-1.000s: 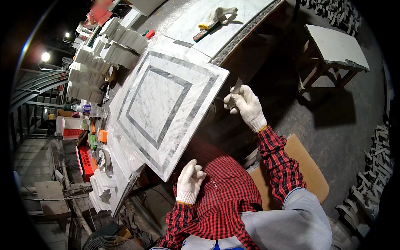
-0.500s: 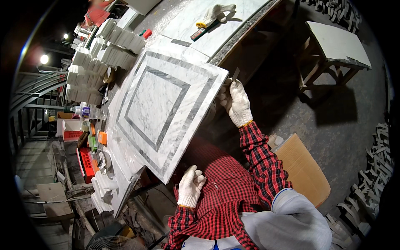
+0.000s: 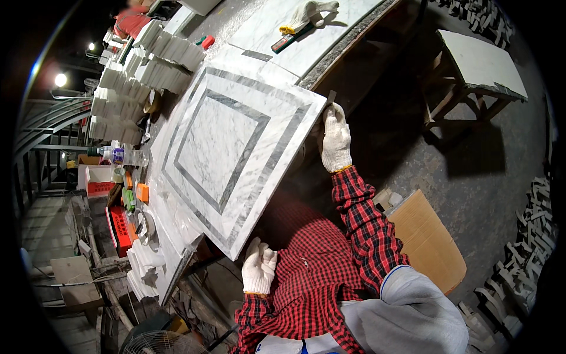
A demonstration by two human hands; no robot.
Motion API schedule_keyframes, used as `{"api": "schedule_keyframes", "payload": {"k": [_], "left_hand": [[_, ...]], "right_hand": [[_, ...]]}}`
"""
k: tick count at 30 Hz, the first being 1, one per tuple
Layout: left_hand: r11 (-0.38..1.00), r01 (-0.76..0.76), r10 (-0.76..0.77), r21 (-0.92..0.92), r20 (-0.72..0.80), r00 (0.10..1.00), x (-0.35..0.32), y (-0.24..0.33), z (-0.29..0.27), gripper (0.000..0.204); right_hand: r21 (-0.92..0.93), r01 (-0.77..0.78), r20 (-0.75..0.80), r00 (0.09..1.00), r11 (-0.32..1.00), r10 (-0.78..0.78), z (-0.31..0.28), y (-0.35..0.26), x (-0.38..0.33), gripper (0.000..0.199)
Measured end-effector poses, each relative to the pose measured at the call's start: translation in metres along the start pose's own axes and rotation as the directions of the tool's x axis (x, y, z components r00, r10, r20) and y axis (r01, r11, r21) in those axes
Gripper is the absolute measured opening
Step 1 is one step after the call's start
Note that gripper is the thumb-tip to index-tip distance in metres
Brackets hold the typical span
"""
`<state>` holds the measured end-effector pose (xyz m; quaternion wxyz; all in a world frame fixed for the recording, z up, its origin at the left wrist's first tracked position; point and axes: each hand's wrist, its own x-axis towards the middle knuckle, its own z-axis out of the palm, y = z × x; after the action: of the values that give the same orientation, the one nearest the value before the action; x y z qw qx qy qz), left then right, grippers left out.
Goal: The person applies a white paste to the edges of a square marble-patterned tile using a small metal spatula. They spread the paste along the inner and outer borders, then lift and reposition the tile on the workbench.
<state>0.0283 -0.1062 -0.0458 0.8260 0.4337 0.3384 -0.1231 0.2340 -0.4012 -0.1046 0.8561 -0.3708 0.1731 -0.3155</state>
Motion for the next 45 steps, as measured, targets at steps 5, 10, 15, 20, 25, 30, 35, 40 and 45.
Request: {"api": "schedule_keyframes", "payload": {"k": [5,10,15,20,25,30,35,40,45], "left_hand": [[0.99,-0.072,0.059,-0.122,-0.108,0.992,-0.007,0.011,-0.019,0.019],[0.972,-0.173,0.168,-0.159,-0.044,0.985,-0.02,0.027,-0.007,0.045],[0.964,-0.263,0.265,0.042,-0.084,0.96,-0.032,0.035,0.039,0.059],[0.962,-0.273,0.273,0.011,-0.105,0.956,-0.027,0.031,0.04,0.048],[0.965,-0.262,0.262,0.01,-0.086,0.961,-0.024,0.033,0.035,0.046],[0.957,-0.283,0.289,0.063,-0.129,0.949,-0.026,0.032,0.042,0.049],[0.956,-0.266,0.282,0.12,-0.151,0.947,-0.029,0.037,0.047,0.046],[0.96,-0.218,0.25,0.177,-0.191,0.949,-0.029,0.038,0.055,0.047],[0.954,-0.176,0.224,0.242,-0.187,0.957,-0.032,0.042,0.053,0.048]], "right_hand": [[0.172,-0.086,0.041,0.996,0.981,0.08,0.008,-0.017,-0.001,0.024],[0.249,-0.151,0.084,0.987,0.957,0.134,0.002,-0.011,0.002,0.024],[-0.018,0.032,0.03,0.999,0.999,-0.031,-0.004,0.005,0.005,0.025],[-0.076,0.001,0.045,0.999,0.997,0.002,0.005,-0.007,-0.011,0.033],[0.01,-0.01,0.063,0.998,1.0,0.009,0.007,-0.021,-0.02,0.024],[-0.089,-0.019,0.052,0.998,0.996,0.024,0.009,-0.025,-0.029,0.021],[-0.03,-0.092,0.113,0.989,0.995,0.095,0.008,-0.02,-0.041,0.023],[-0.109,-0.048,0.213,0.975,0.993,0.071,-0.003,-0.023,-0.036,0.022],[-0.018,-0.009,0.18,0.984,1.0,0.012,-0.003,-0.02,-0.018,0.023]]}}
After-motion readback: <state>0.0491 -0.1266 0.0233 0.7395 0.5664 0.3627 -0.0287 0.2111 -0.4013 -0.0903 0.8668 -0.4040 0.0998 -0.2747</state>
